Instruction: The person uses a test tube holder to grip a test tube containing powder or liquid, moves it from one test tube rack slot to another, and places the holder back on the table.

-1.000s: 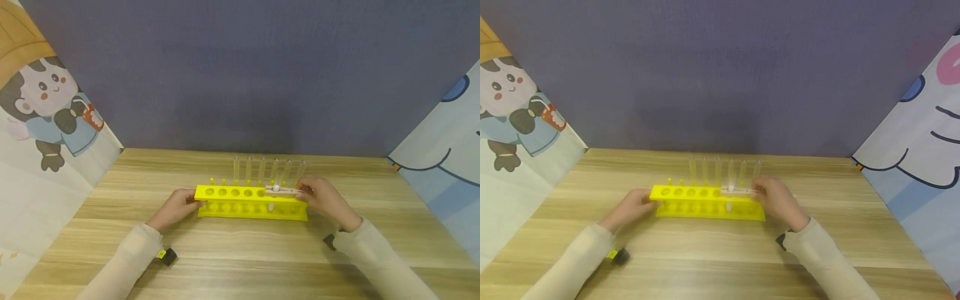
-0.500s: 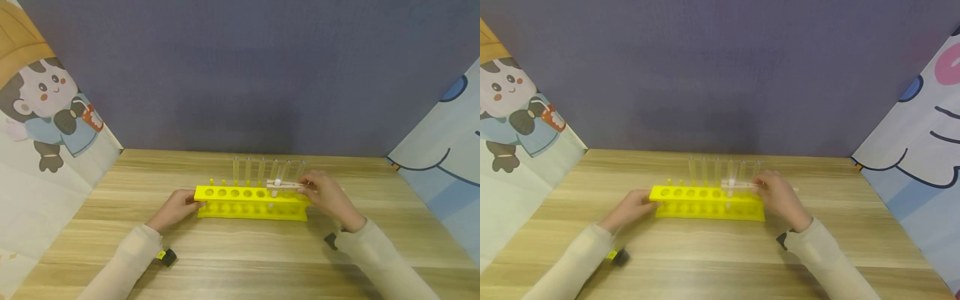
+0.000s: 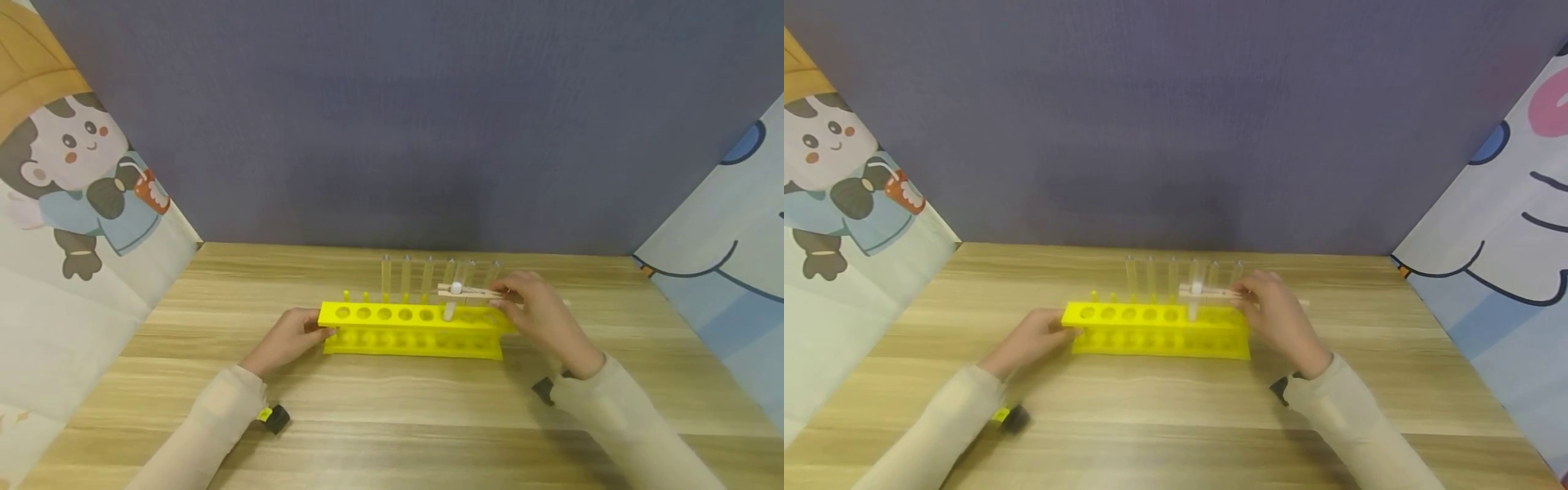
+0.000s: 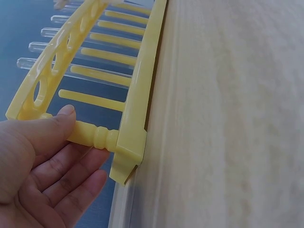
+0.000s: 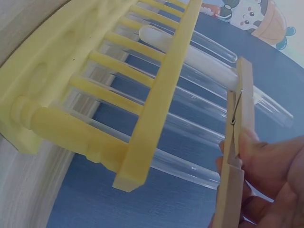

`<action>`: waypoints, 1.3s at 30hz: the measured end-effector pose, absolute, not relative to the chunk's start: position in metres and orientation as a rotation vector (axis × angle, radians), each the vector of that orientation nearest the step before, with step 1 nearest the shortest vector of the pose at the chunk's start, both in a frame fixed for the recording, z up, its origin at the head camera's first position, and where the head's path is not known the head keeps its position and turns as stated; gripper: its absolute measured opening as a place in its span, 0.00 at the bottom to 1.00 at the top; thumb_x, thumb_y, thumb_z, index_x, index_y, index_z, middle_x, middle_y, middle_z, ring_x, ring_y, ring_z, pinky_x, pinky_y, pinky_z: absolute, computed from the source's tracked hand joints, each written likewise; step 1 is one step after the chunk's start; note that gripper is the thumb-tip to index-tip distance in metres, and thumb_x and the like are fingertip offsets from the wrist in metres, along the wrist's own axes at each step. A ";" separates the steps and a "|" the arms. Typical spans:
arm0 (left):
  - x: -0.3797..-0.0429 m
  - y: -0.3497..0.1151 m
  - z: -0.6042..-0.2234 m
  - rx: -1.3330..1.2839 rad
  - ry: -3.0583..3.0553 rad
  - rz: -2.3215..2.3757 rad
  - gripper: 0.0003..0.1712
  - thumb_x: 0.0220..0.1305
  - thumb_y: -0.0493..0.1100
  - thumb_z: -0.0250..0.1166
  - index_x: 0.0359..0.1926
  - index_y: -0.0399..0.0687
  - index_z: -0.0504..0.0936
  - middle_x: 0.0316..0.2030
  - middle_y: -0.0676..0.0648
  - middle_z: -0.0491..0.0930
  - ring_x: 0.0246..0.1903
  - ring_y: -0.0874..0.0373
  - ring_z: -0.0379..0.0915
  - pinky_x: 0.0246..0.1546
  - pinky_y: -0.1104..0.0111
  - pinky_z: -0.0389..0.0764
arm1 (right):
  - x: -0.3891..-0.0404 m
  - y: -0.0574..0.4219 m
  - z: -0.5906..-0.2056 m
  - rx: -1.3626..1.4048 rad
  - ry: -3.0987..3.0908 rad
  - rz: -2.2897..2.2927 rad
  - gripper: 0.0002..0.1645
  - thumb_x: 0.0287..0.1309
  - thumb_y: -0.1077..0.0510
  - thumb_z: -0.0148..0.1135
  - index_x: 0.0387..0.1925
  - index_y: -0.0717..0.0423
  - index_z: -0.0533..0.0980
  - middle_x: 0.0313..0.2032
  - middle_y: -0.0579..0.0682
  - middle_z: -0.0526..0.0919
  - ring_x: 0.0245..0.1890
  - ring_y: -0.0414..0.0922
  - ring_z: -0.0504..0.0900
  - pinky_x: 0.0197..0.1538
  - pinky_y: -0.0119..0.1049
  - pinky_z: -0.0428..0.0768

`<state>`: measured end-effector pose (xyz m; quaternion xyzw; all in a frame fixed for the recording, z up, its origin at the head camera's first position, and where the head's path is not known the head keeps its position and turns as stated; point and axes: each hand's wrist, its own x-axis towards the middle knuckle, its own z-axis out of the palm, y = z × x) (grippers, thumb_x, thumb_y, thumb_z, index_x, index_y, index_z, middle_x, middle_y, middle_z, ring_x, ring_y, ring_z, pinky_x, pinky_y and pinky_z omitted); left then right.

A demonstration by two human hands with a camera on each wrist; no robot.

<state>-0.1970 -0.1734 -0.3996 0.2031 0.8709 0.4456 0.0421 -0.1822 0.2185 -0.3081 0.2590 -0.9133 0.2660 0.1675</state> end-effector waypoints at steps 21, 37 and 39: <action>-0.192 -0.178 -0.401 0.601 2.635 1.356 0.15 0.62 0.38 0.63 0.50 0.44 0.81 0.48 0.47 0.82 0.46 0.58 0.76 0.46 0.63 0.77 | -0.166 0.214 -0.291 0.714 -2.501 0.669 0.12 0.49 0.69 0.68 0.39 0.65 0.82 0.34 0.54 0.83 0.33 0.47 0.76 0.36 0.44 0.78; -0.191 -0.181 -0.400 0.661 2.659 1.341 0.15 0.62 0.39 0.64 0.50 0.45 0.82 0.47 0.48 0.82 0.44 0.59 0.76 0.47 0.63 0.78 | -0.164 0.207 -0.284 0.703 -2.491 0.707 0.12 0.50 0.68 0.67 0.39 0.64 0.81 0.38 0.57 0.83 0.36 0.50 0.78 0.36 0.43 0.81; -0.192 -0.180 -0.400 0.656 2.664 1.333 0.14 0.62 0.39 0.64 0.49 0.45 0.82 0.47 0.48 0.82 0.43 0.60 0.76 0.46 0.64 0.78 | -0.164 0.207 -0.285 0.707 -2.481 0.702 0.12 0.50 0.69 0.68 0.39 0.64 0.81 0.38 0.56 0.83 0.36 0.50 0.78 0.36 0.42 0.81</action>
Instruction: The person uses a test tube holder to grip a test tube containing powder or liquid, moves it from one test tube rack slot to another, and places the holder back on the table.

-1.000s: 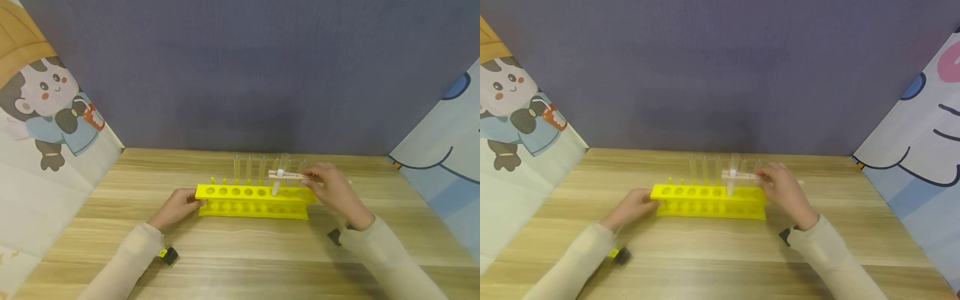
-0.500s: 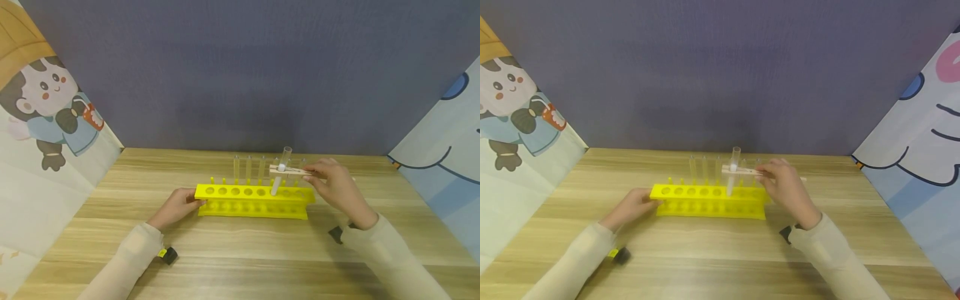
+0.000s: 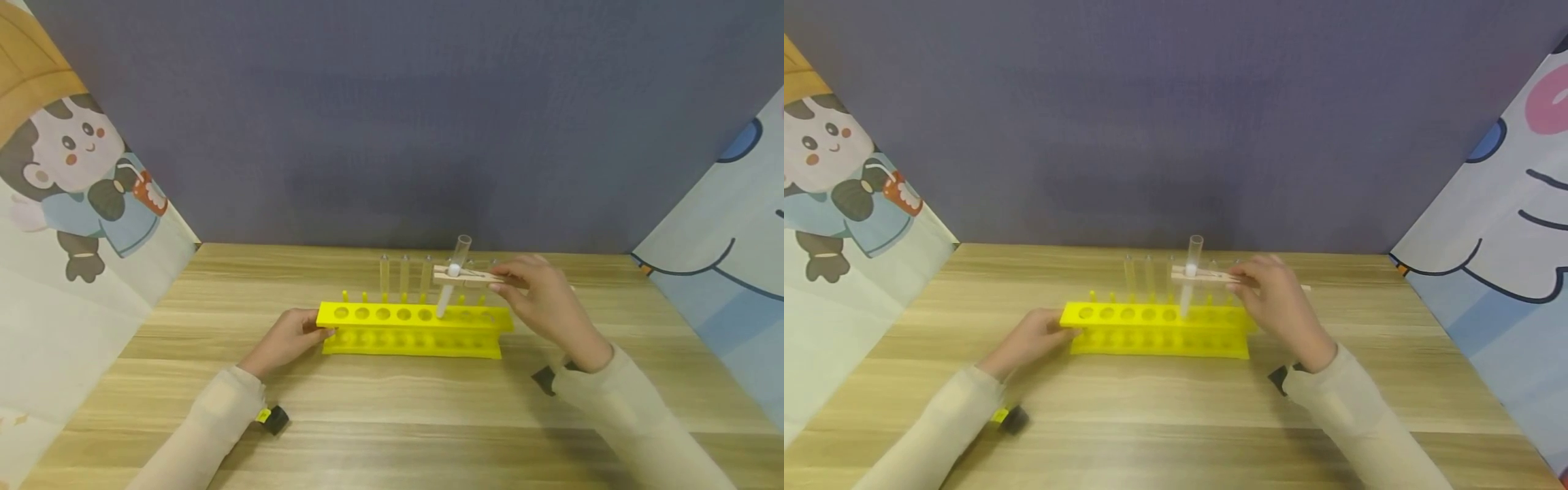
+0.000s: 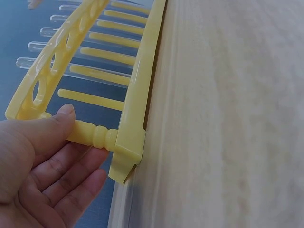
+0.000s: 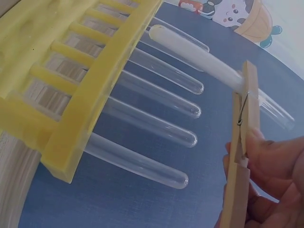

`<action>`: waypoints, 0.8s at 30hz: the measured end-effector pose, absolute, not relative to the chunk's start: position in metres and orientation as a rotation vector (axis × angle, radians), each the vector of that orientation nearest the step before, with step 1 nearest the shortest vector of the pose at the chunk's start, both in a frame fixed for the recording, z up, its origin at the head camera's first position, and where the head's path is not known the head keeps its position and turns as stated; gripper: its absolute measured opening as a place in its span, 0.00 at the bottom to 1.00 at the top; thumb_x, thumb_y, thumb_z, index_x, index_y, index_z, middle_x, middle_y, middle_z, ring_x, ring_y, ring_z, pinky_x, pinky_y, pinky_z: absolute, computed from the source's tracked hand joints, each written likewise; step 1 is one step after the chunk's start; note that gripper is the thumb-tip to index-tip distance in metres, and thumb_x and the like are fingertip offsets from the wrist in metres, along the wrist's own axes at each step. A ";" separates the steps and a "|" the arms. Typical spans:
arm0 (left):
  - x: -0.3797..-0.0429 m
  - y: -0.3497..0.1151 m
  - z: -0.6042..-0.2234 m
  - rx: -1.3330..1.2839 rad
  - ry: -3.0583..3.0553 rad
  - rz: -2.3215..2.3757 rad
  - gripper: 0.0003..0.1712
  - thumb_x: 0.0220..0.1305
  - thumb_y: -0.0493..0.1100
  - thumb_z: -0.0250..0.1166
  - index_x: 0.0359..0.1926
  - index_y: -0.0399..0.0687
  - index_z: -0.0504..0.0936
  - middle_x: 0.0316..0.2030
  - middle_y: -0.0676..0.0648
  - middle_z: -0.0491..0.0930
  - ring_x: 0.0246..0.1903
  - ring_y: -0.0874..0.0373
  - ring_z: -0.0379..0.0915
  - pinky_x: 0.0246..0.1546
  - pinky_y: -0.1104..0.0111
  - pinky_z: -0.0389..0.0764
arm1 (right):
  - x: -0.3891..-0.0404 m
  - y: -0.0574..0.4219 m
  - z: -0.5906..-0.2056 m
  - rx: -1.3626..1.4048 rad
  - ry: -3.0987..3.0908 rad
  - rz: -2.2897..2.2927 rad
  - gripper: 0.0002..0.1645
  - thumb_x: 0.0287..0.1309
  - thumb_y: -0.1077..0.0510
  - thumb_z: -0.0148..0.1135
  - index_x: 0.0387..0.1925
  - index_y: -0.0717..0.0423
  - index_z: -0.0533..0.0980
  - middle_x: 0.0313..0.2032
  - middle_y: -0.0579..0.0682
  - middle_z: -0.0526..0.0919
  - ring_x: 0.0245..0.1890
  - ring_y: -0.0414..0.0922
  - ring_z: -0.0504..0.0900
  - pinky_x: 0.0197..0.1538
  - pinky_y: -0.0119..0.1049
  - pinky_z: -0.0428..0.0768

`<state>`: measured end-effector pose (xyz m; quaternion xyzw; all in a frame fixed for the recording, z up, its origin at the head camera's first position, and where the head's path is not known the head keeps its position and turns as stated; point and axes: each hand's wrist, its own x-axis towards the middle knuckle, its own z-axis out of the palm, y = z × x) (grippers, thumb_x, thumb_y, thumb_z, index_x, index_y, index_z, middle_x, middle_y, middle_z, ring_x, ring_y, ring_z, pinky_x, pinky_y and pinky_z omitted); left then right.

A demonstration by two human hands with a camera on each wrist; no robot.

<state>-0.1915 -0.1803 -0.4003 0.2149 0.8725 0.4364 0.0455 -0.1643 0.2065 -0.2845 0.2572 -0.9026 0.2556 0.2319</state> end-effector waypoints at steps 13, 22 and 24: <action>-0.190 -0.179 -0.397 0.653 2.671 1.329 0.14 0.61 0.37 0.64 0.49 0.44 0.82 0.46 0.46 0.83 0.46 0.56 0.77 0.50 0.60 0.78 | -0.167 0.200 -0.287 0.730 -2.443 0.696 0.12 0.48 0.69 0.69 0.38 0.63 0.82 0.36 0.54 0.84 0.35 0.48 0.76 0.35 0.42 0.76; -0.191 -0.179 -0.398 0.648 2.669 1.333 0.14 0.61 0.38 0.65 0.48 0.44 0.82 0.47 0.46 0.82 0.49 0.54 0.76 0.52 0.57 0.76 | -0.171 0.195 -0.290 0.759 -2.464 0.732 0.12 0.48 0.70 0.68 0.39 0.65 0.81 0.36 0.55 0.84 0.35 0.48 0.78 0.37 0.43 0.79; -0.191 -0.179 -0.399 0.647 2.667 1.336 0.14 0.61 0.38 0.65 0.48 0.44 0.82 0.47 0.46 0.82 0.49 0.54 0.76 0.52 0.57 0.76 | -0.172 0.195 -0.291 0.759 -2.473 0.738 0.12 0.49 0.70 0.68 0.39 0.65 0.81 0.36 0.55 0.84 0.34 0.49 0.78 0.38 0.43 0.79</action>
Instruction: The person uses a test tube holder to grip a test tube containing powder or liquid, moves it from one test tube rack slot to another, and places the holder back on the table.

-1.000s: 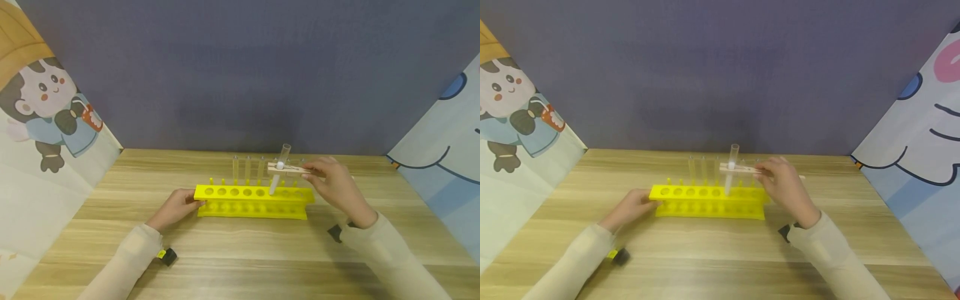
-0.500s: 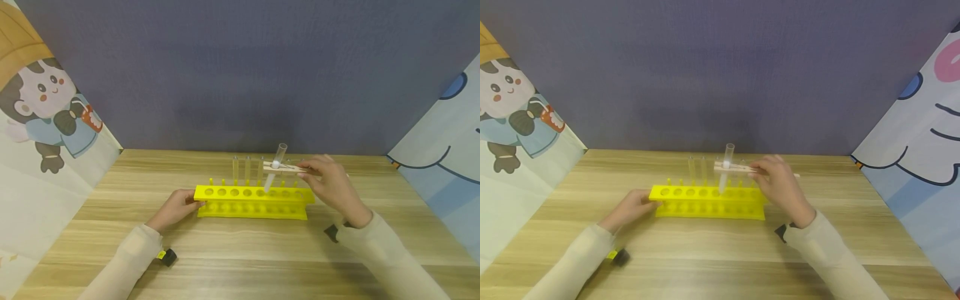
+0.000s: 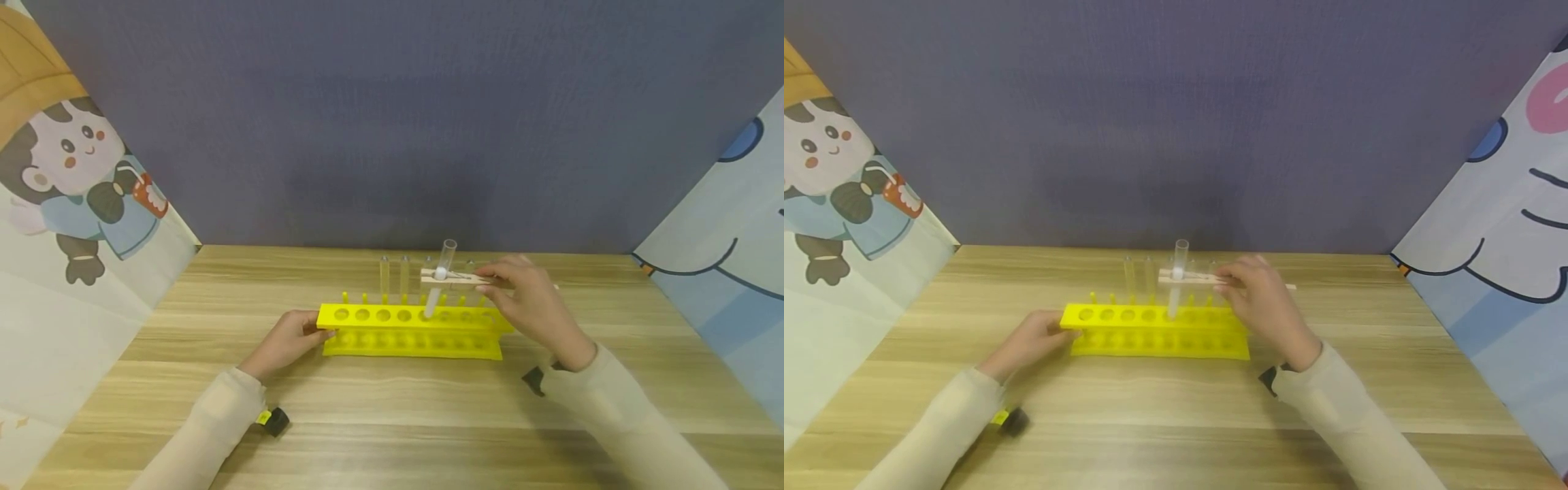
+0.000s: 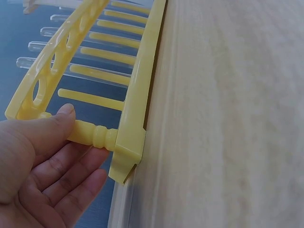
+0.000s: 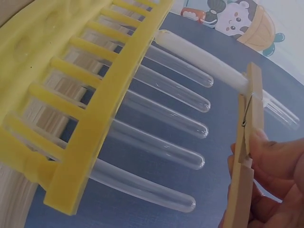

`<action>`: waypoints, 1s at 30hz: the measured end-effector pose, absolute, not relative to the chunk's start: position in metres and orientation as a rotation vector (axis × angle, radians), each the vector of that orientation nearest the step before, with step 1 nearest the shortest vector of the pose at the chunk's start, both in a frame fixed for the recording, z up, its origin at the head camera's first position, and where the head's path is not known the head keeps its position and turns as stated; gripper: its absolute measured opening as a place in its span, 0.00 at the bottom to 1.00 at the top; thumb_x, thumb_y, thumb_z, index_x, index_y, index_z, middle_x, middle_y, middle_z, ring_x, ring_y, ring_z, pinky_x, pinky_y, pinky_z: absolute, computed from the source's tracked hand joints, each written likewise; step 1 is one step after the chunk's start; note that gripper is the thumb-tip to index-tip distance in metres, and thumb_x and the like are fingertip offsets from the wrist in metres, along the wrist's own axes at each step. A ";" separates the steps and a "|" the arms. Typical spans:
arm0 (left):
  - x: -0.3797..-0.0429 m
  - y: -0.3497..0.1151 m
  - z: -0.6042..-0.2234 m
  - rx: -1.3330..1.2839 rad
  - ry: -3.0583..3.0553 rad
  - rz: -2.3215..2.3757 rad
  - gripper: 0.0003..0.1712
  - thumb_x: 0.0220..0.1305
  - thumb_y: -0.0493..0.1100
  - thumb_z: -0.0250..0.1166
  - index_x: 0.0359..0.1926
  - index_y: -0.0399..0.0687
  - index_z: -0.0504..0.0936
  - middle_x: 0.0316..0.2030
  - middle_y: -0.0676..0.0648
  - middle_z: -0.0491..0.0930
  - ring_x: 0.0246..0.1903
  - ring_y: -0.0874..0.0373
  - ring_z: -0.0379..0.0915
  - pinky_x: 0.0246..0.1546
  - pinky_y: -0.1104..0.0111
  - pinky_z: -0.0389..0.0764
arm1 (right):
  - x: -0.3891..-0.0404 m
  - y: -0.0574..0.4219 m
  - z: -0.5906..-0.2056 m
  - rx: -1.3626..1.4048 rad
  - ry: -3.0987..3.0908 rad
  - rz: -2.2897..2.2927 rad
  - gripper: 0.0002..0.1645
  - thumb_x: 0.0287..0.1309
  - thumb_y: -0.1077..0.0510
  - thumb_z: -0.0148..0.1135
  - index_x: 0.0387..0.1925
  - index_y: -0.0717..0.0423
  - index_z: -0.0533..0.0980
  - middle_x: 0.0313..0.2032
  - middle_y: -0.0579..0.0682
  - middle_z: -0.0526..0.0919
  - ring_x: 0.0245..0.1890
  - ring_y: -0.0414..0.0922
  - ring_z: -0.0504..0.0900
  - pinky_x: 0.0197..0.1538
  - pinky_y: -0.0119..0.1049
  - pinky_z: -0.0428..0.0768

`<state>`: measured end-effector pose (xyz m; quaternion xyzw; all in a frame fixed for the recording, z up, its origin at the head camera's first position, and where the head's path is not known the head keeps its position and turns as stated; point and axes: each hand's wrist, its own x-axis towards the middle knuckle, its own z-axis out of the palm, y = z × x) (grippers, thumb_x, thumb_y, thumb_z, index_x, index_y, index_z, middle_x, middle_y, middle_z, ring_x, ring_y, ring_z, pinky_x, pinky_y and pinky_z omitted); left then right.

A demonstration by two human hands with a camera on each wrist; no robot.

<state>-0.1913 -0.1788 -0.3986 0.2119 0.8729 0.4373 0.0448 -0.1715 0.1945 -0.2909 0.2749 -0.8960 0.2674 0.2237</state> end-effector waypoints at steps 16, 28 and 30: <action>-0.192 -0.180 -0.401 0.666 2.647 1.366 0.14 0.62 0.38 0.63 0.50 0.43 0.82 0.48 0.46 0.82 0.47 0.55 0.76 0.50 0.59 0.77 | -0.174 0.190 -0.304 0.760 -2.542 0.791 0.11 0.49 0.70 0.67 0.38 0.66 0.80 0.37 0.56 0.82 0.36 0.49 0.77 0.39 0.42 0.81; -0.194 -0.179 -0.403 0.650 2.648 1.362 0.14 0.61 0.38 0.64 0.49 0.44 0.82 0.48 0.46 0.82 0.49 0.54 0.76 0.51 0.58 0.76 | -0.178 0.189 -0.315 0.759 -2.545 0.779 0.12 0.48 0.69 0.69 0.37 0.65 0.80 0.36 0.55 0.83 0.35 0.48 0.78 0.39 0.42 0.80; -0.193 -0.179 -0.403 0.646 2.652 1.358 0.14 0.61 0.38 0.64 0.49 0.44 0.82 0.48 0.46 0.82 0.49 0.54 0.76 0.51 0.58 0.76 | -0.179 0.189 -0.317 0.762 -2.550 0.777 0.12 0.47 0.69 0.69 0.37 0.64 0.80 0.36 0.54 0.83 0.35 0.48 0.78 0.39 0.42 0.80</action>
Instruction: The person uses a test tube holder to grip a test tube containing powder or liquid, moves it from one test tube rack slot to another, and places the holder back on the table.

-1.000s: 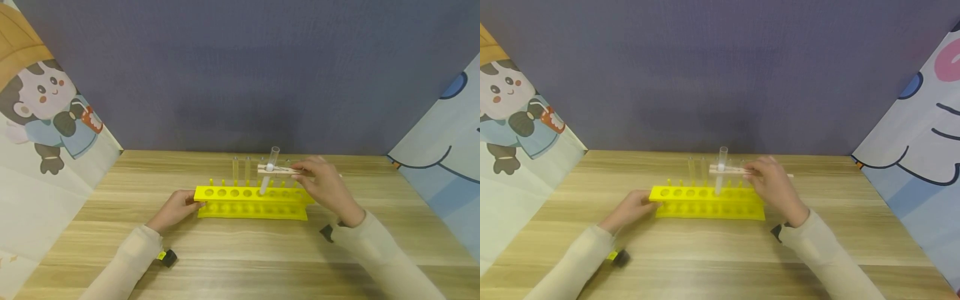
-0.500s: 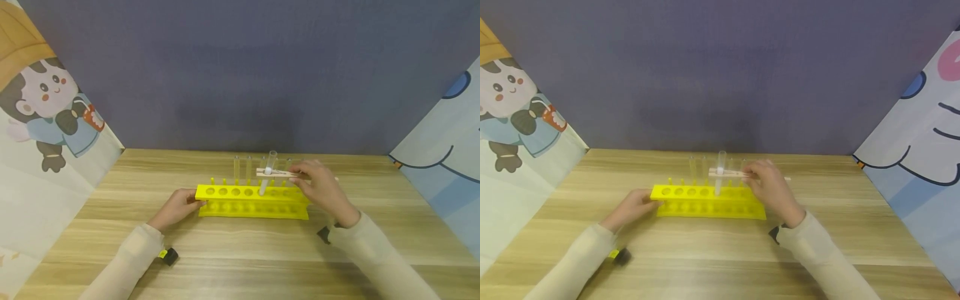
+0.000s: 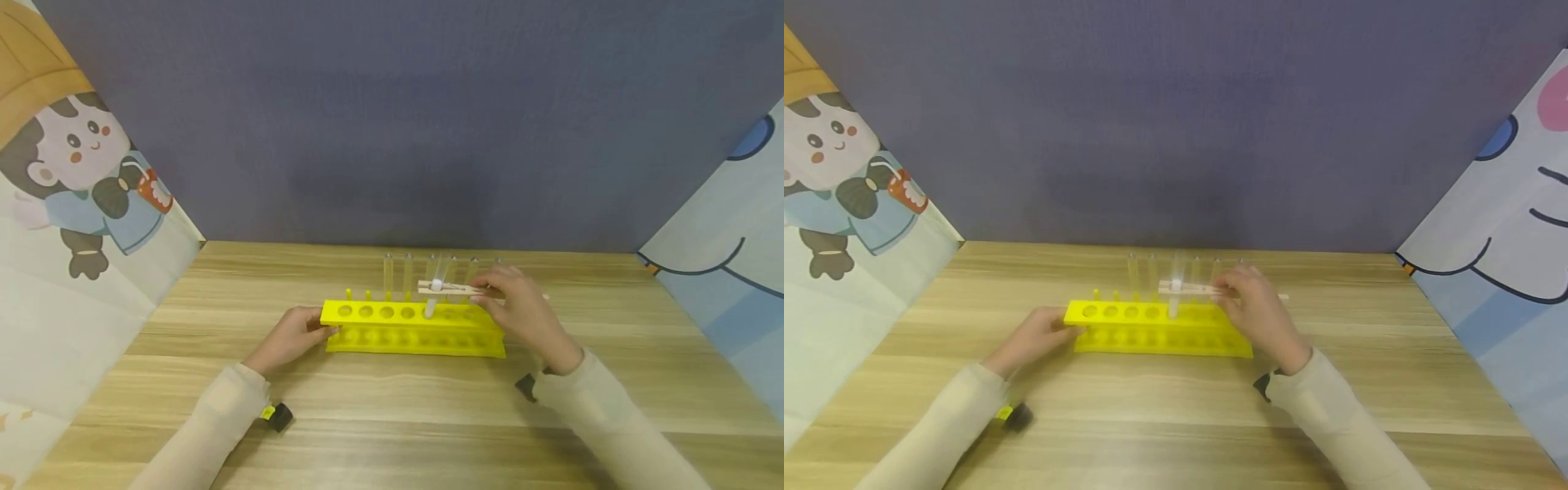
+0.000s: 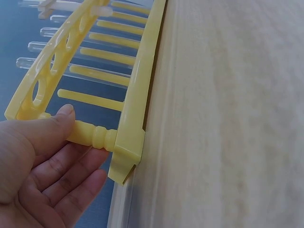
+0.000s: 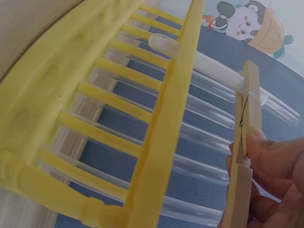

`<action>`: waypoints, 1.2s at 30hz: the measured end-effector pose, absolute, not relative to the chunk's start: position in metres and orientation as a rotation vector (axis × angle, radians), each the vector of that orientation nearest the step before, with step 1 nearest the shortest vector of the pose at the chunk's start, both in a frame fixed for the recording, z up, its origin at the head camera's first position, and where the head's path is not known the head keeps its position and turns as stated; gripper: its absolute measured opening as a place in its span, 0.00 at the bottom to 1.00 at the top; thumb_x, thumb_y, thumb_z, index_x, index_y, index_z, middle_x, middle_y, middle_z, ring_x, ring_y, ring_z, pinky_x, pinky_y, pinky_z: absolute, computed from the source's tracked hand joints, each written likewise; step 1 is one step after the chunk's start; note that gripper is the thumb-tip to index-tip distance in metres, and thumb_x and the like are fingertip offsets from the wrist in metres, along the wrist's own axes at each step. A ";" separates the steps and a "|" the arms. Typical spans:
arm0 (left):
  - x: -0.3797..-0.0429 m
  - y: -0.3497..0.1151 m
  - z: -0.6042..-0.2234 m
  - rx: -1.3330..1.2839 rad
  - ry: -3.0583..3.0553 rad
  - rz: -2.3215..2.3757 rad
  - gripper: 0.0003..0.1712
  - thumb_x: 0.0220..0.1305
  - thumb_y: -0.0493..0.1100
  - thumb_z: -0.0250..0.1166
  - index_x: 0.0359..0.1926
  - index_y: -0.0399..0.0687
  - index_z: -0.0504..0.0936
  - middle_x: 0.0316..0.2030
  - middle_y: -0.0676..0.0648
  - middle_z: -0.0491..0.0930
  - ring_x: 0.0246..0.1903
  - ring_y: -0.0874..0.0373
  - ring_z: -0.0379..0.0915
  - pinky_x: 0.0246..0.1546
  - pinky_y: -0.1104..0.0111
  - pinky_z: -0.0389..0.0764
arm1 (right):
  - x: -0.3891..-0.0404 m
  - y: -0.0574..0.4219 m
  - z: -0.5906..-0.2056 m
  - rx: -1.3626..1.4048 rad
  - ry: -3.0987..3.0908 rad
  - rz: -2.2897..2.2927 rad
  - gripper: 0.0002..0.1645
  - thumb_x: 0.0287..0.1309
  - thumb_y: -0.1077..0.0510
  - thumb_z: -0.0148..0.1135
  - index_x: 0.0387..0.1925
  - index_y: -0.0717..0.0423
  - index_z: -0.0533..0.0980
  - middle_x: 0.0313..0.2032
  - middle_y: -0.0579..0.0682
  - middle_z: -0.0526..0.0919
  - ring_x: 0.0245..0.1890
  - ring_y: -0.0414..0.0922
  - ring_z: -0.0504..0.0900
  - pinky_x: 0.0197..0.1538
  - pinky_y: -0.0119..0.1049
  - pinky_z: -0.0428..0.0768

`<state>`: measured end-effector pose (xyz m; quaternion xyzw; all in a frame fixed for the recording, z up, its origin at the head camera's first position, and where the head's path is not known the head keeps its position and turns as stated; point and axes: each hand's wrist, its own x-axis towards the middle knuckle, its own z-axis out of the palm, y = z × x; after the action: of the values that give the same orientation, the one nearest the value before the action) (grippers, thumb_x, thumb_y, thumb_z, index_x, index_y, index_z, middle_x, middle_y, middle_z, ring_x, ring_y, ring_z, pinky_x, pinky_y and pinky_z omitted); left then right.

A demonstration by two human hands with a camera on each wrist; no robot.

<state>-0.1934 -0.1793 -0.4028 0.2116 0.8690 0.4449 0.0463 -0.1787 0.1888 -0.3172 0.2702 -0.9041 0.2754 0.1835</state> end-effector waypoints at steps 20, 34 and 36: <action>-0.193 -0.180 -0.401 0.637 2.649 1.364 0.14 0.61 0.37 0.64 0.49 0.44 0.82 0.48 0.46 0.82 0.49 0.54 0.76 0.52 0.58 0.76 | -0.173 0.182 -0.330 0.747 -2.576 0.785 0.10 0.48 0.68 0.69 0.36 0.63 0.81 0.35 0.54 0.84 0.35 0.50 0.78 0.41 0.46 0.76; -0.192 -0.181 -0.401 0.634 2.630 1.391 0.14 0.61 0.38 0.64 0.49 0.44 0.82 0.48 0.46 0.82 0.49 0.55 0.76 0.51 0.58 0.77 | -0.172 0.181 -0.337 0.734 -2.588 0.787 0.10 0.49 0.68 0.68 0.36 0.63 0.81 0.36 0.55 0.84 0.37 0.51 0.79 0.46 0.49 0.75; -0.192 -0.181 -0.402 0.634 2.626 1.394 0.15 0.61 0.38 0.64 0.49 0.44 0.82 0.48 0.46 0.82 0.49 0.54 0.76 0.51 0.58 0.76 | -0.172 0.181 -0.337 0.735 -2.587 0.789 0.10 0.49 0.68 0.69 0.36 0.63 0.81 0.36 0.55 0.84 0.37 0.51 0.79 0.46 0.49 0.75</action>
<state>-0.1920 -0.1810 -0.4017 0.2082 0.8628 0.4579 0.0510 -0.1720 0.1813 -0.3373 0.2584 -0.9099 0.2774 0.1685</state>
